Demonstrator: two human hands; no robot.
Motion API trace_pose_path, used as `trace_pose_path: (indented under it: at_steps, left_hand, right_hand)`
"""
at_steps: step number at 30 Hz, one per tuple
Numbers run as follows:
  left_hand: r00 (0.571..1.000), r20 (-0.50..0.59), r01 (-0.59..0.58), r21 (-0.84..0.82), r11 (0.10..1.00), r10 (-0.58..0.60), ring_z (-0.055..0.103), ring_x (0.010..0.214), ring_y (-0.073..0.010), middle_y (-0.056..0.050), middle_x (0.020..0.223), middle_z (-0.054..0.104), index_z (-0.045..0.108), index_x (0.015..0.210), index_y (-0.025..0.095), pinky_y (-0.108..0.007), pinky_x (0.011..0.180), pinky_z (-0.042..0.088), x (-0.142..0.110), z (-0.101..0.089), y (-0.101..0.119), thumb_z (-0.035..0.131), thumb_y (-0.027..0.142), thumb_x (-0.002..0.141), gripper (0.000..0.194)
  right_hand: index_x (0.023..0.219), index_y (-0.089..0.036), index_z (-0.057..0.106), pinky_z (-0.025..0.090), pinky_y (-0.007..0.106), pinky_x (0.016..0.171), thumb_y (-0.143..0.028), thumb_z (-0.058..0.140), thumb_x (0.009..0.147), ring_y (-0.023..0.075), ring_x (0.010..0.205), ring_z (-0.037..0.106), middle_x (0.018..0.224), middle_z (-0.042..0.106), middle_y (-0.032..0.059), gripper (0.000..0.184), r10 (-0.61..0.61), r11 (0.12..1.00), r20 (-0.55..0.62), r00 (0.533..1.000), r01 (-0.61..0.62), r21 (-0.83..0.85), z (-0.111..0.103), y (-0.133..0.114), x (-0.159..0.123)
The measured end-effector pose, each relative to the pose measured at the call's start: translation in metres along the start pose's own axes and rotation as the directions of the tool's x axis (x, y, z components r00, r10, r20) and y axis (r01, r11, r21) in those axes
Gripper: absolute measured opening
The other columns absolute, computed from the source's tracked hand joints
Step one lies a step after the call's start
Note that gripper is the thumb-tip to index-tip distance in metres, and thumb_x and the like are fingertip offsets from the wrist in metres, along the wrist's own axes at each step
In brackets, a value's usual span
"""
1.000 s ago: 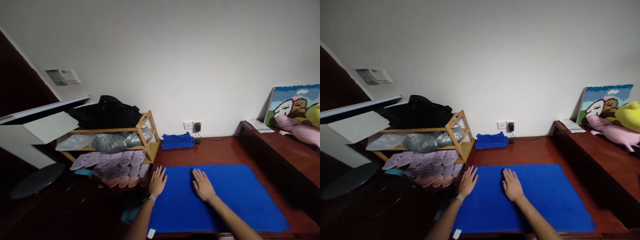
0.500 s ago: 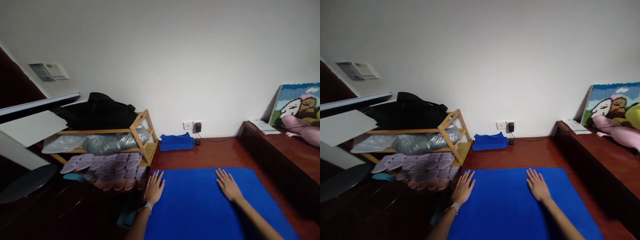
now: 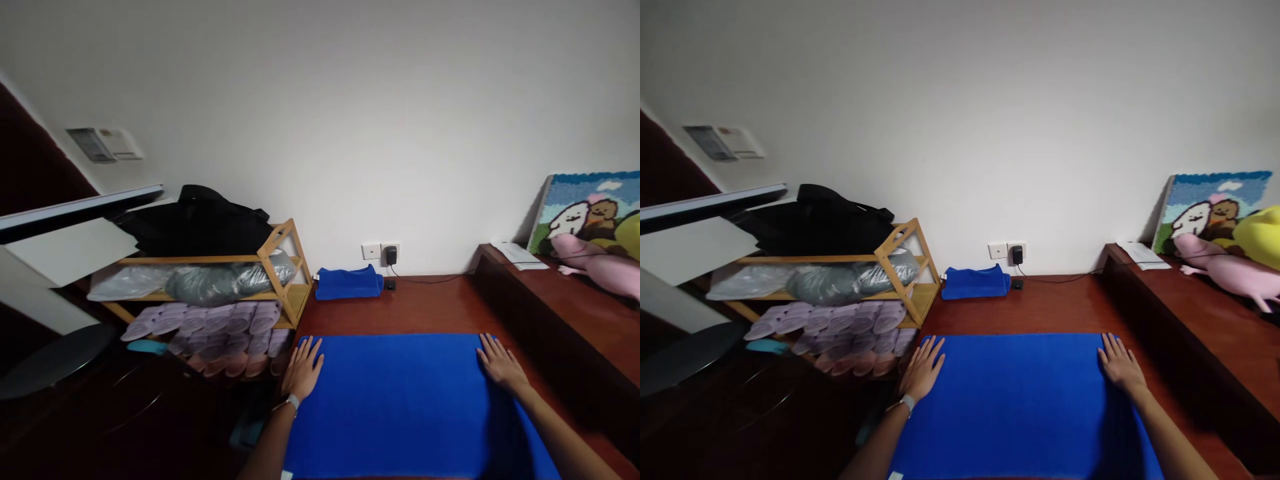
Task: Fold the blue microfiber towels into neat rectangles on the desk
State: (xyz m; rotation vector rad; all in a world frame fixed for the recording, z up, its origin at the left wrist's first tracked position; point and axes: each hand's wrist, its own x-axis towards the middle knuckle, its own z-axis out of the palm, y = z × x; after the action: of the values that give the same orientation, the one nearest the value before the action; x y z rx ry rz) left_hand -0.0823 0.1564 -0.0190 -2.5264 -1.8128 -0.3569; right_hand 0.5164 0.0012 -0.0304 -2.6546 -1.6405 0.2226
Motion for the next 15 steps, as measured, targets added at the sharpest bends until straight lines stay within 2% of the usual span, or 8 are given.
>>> trace_pose_path:
  at_steps: [3,5,6,9,12,14,15]
  left_hand:
    - [1.0,-0.007,-0.003,-0.005,1.0,0.003,0.031,0.154,-0.0252,-0.007,0.166,0.037,0.043,0.156,0.028,-0.05,0.125,0.024,0.0,0.001,0.0,0.039,0.045,0.104,0.054]
    - [1.0,-0.011,-0.001,-0.012,1.0,0.001,0.031,0.154,-0.0258,-0.008,0.166,0.037,0.043,0.156,0.027,-0.05,0.125,0.025,0.0,0.002,-0.001,0.039,0.044,0.104,0.055]
    - [1.0,-0.012,-0.002,-0.015,1.0,0.001,0.031,0.154,-0.026,-0.008,0.166,0.037,0.044,0.155,0.027,-0.05,0.125,0.025,0.0,0.002,-0.001,0.04,0.044,0.104,0.055]
    - [1.0,-0.016,-0.003,-0.019,1.0,0.003,0.031,0.154,-0.0259,-0.008,0.165,0.038,0.044,0.155,0.027,-0.049,0.125,0.025,0.0,0.003,-0.002,0.04,0.045,0.104,0.055]
    - [1.0,-0.018,-0.002,-0.02,1.0,0.001,0.032,0.153,-0.0258,-0.007,0.165,0.039,0.044,0.155,0.028,-0.05,0.126,0.024,-0.001,0.003,-0.003,0.039,0.044,0.104,0.054]
    - [1.0,-0.024,-0.002,-0.023,1.0,0.002,0.032,0.153,-0.0257,-0.006,0.165,0.039,0.044,0.155,0.029,-0.05,0.125,0.025,0.0,0.004,-0.004,0.039,0.044,0.104,0.054]
    - [1.0,-0.028,-0.004,-0.024,1.0,0.004,0.032,0.153,-0.0256,-0.006,0.165,0.039,0.044,0.155,0.029,-0.05,0.125,0.025,0.0,0.005,-0.005,0.039,0.044,0.104,0.054]
  right_hand:
    - [0.156,-0.008,0.038,0.025,0.06,0.122,-0.036,0.024,0.097,0.034,0.151,0.034,0.163,0.038,0.0192,0.068,0.05,0.999,0.027,0.998,-0.049,-0.023,-0.03,-0.024,-0.001]
    - [0.156,-0.002,0.037,0.021,0.059,0.123,-0.034,0.023,0.097,0.0352,0.152,0.032,0.162,0.037,0.0229,0.068,0.016,0.999,-0.006,1.0,-0.016,-0.032,-0.042,-0.058,-0.004]
    - [0.157,-0.003,0.035,0.019,0.055,0.125,-0.035,0.023,0.098,0.0329,0.154,0.029,0.164,0.035,0.0208,0.068,-0.031,0.999,-0.027,0.999,0.03,-0.036,-0.043,-0.081,-0.007]
    - [0.161,-0.013,0.03,0.013,0.041,0.128,-0.041,0.022,0.102,0.0225,0.157,0.02,0.168,0.029,0.0072,0.066,-0.248,0.969,-0.062,0.967,0.248,-0.01,-0.034,-0.169,-0.027]
    - [0.161,-0.011,0.028,0.014,0.045,0.128,-0.049,0.019,0.103,0.0242,0.157,0.02,0.168,0.025,0.0098,0.069,-0.497,0.851,-0.074,0.865,0.502,0.155,-0.018,-0.258,-0.056]
    - [0.162,-0.013,0.026,0.015,0.048,0.128,-0.054,0.018,0.103,0.025,0.157,0.018,0.169,0.022,0.0099,0.072,-0.568,0.795,-0.046,0.822,0.563,0.227,-0.011,-0.298,-0.07]
    - [0.162,-0.014,0.025,0.014,0.049,0.128,-0.056,0.018,0.103,0.0252,0.157,0.017,0.169,0.021,0.0098,0.073,-0.585,0.782,-0.031,0.811,0.573,0.246,-0.009,-0.31,-0.074]
